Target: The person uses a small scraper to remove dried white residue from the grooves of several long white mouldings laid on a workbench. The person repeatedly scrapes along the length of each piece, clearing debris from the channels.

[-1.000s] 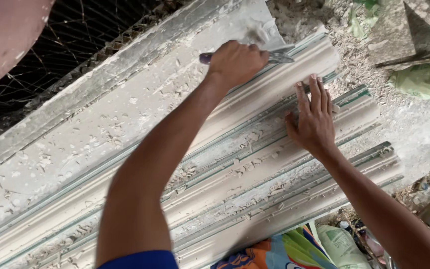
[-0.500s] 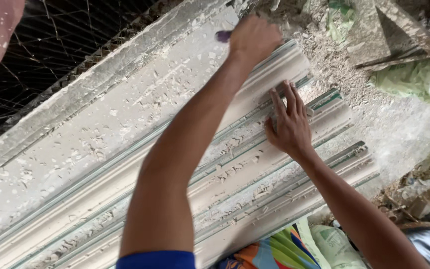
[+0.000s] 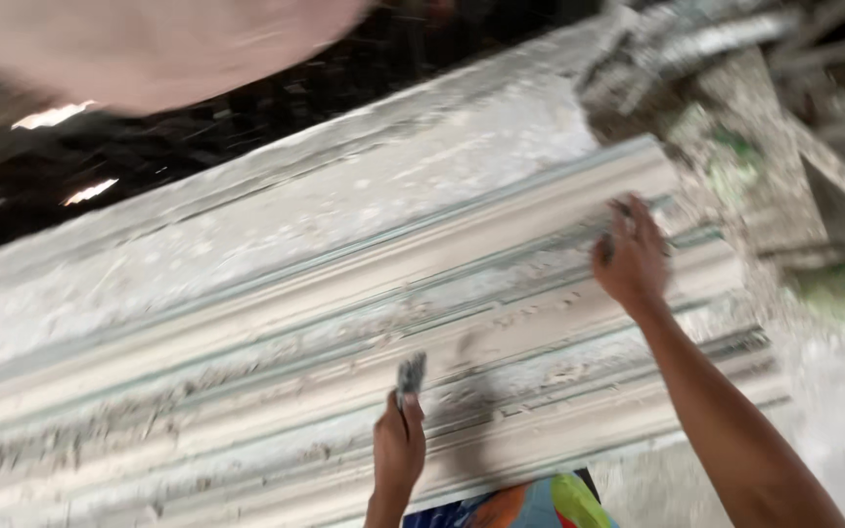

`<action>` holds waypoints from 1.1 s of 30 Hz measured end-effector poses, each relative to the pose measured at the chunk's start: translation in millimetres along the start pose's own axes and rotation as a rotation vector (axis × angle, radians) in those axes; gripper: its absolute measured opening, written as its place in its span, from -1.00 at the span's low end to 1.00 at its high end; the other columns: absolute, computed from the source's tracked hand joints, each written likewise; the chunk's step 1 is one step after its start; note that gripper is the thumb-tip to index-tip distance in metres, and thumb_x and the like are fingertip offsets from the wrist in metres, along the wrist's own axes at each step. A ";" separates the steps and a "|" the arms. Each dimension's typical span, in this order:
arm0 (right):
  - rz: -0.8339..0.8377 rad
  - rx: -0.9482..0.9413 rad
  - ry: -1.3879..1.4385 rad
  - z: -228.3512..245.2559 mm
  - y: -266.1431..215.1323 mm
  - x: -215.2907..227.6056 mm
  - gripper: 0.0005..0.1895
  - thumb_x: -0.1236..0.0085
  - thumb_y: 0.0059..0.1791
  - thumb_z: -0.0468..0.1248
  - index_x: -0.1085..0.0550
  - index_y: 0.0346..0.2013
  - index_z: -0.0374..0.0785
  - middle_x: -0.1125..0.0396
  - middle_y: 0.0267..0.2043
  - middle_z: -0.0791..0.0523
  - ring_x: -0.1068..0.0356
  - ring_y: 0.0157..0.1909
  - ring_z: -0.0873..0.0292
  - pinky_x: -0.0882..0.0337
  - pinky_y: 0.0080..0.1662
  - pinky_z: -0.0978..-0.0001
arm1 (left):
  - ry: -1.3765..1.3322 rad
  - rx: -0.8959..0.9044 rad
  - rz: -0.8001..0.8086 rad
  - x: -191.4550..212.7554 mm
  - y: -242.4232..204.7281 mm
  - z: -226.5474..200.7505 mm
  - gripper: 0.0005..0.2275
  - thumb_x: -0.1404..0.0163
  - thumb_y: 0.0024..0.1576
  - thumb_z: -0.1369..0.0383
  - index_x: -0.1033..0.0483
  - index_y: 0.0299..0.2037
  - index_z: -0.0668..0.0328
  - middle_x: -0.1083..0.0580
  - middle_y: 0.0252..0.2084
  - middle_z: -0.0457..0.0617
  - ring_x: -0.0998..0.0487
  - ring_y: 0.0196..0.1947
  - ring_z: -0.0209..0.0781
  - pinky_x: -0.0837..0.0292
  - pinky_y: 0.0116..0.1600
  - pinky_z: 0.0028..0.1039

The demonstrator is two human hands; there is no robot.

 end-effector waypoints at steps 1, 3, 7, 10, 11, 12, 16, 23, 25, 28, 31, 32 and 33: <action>-0.009 0.058 0.014 -3.9 -9.1 -5.7 -0.42 0.06 0.01 -0.25 -0.38 0.35 -0.27 -0.08 0.52 -0.16 -0.06 0.52 -0.19 -0.19 0.31 -0.21 | -0.027 0.006 -0.054 13.7 -11.6 15.3 -0.67 0.31 0.33 0.15 -0.45 -0.32 0.11 -0.51 -0.57 -0.02 -0.56 -0.58 -0.01 -0.36 -0.39 -0.20; -0.126 0.104 -0.159 -12.7 -15.3 -15.7 -0.43 -0.01 -0.02 -0.28 -0.54 0.30 -0.25 -0.31 0.44 -0.09 -0.20 0.48 -0.10 -0.19 0.33 -0.15 | 0.147 -0.054 0.054 20.8 -43.3 43.9 -0.53 0.31 0.33 0.10 -0.35 0.26 0.29 -0.63 -0.30 0.19 -0.65 -0.38 0.21 -0.46 -0.35 -0.05; -0.230 0.344 0.047 51.4 -52.7 6.4 -0.59 0.00 0.09 -0.47 -0.56 0.21 -0.43 -0.37 0.36 -0.23 -0.24 0.43 -0.32 -0.19 0.43 -0.13 | 0.074 -0.085 -0.135 93.7 -95.6 68.4 -0.58 0.28 0.32 0.09 -0.41 0.23 0.12 -0.61 -0.05 0.09 -0.60 -0.18 0.29 -0.45 -0.22 -0.02; -0.252 0.443 0.113 123.5 -99.3 6.0 -0.58 0.06 0.07 -0.57 -0.56 0.19 -0.57 -0.42 0.18 -0.26 -0.33 0.27 -0.29 -0.24 0.40 -0.09 | -0.071 -0.020 -0.280 139.2 -137.8 124.3 -0.63 0.25 0.31 0.15 -0.44 0.19 0.14 -0.60 0.01 0.12 -0.57 -0.07 0.30 -0.43 -0.10 -0.04; -0.234 0.402 0.204 145.5 -111.5 -2.2 -0.62 0.07 0.13 -0.59 -0.55 0.20 -0.58 -0.45 0.09 -0.22 -0.38 0.18 -0.21 -0.33 0.30 -0.04 | -0.084 0.016 -0.324 146.3 -150.4 153.6 -0.64 0.22 0.31 0.15 -0.44 0.18 0.13 -0.59 0.02 0.15 -0.57 -0.04 0.30 -0.42 -0.05 -0.03; -0.212 0.347 0.288 165.9 -132.8 -7.9 -0.66 0.08 0.19 -0.61 -0.53 0.22 -0.59 -0.47 0.01 -0.18 -0.43 0.08 -0.13 -0.42 0.20 0.01 | -0.091 0.049 -0.353 156.1 -165.7 183.7 -0.65 0.19 0.31 0.15 -0.44 0.17 0.13 -0.59 0.02 0.17 -0.57 -0.02 0.29 -0.40 -0.01 -0.01; 0.114 0.017 0.811 307.8 -209.7 -56.2 -0.70 0.30 0.29 -0.53 -0.19 0.33 -0.53 -0.35 -0.02 -0.24 -0.33 -0.47 -0.05 -0.27 -0.47 0.32 | -0.106 0.072 -0.383 210.6 -222.8 273.9 -0.76 0.17 0.31 0.19 -0.47 0.03 0.06 -0.59 -0.15 0.18 -0.61 -0.21 0.31 -0.41 -0.13 0.03; 0.464 0.292 0.497 553.8 -307.0 -101.7 -0.64 0.12 0.19 -0.08 -0.64 -0.15 -0.12 -0.17 -0.78 0.17 -0.09 -0.65 0.21 -0.19 -0.38 0.26 | -0.090 0.244 -0.502 348.5 -332.9 380.9 -0.78 0.17 0.28 0.13 -0.46 -0.01 -0.10 -0.57 -0.23 0.01 -0.54 -0.26 0.30 -0.33 -0.26 0.04; 0.447 0.462 0.479 610.1 -311.0 -108.8 -0.63 0.09 0.15 -0.07 -0.66 -0.32 -0.06 -0.11 -0.81 0.21 -0.04 -0.65 0.26 -0.17 -0.37 0.33 | -0.180 0.257 -0.611 382.2 -349.9 417.5 -0.80 0.15 0.28 0.17 -0.50 -0.10 -0.04 -0.58 -0.30 0.08 -0.54 -0.27 0.29 -0.31 -0.25 -0.03; 0.486 0.467 0.467 652.2 -302.2 -123.0 -0.63 0.11 0.14 -0.11 -0.68 -0.21 -0.10 -0.19 -0.75 0.19 -0.09 -0.61 0.26 -0.11 -0.40 0.31 | -0.310 0.485 -0.692 396.2 -360.0 493.8 -0.69 0.20 0.27 0.08 -0.55 -0.08 0.00 -0.62 -0.28 0.14 -0.58 -0.22 0.27 -0.37 -0.18 -0.14; 0.474 0.392 0.347 665.7 -287.4 -153.1 -0.64 0.13 0.18 -0.06 -0.65 -0.02 0.00 -0.50 -0.37 0.22 -0.47 -0.29 0.13 -0.36 -0.08 0.27 | -0.541 0.746 -0.623 394.8 -347.3 556.6 -0.57 0.24 0.33 0.04 -0.58 -0.37 0.11 -0.44 -0.59 -0.01 -0.44 -0.60 -0.14 -0.20 -0.37 -0.33; 0.492 0.312 0.422 670.5 -286.0 -158.5 -0.71 0.04 0.17 -0.16 -0.61 0.02 -0.13 -0.54 -0.24 0.13 -0.50 -0.13 0.14 -0.37 0.04 0.30 | -0.534 0.777 -0.638 401.3 -342.8 567.1 -0.56 0.22 0.28 0.00 -0.61 -0.43 0.04 -0.49 -0.67 -0.08 -0.54 -0.61 -0.21 -0.36 -0.32 -0.40; 0.509 0.230 0.495 675.4 -284.0 -165.1 -0.76 -0.06 0.17 -0.27 -0.58 0.06 -0.26 -0.57 -0.12 0.05 -0.53 0.03 0.15 -0.38 0.15 0.32 | -0.528 0.807 -0.653 407.8 -337.0 577.5 -0.55 0.20 0.23 -0.03 -0.64 -0.49 -0.02 -0.54 -0.75 -0.15 -0.63 -0.61 -0.27 -0.51 -0.27 -0.47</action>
Point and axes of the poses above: each hand's wrist, its own y-axis towards the middle knuckle, its own x-axis out of the back of the hand, z = x × y, the point moved 8 cm from there along y, towards the middle knuckle
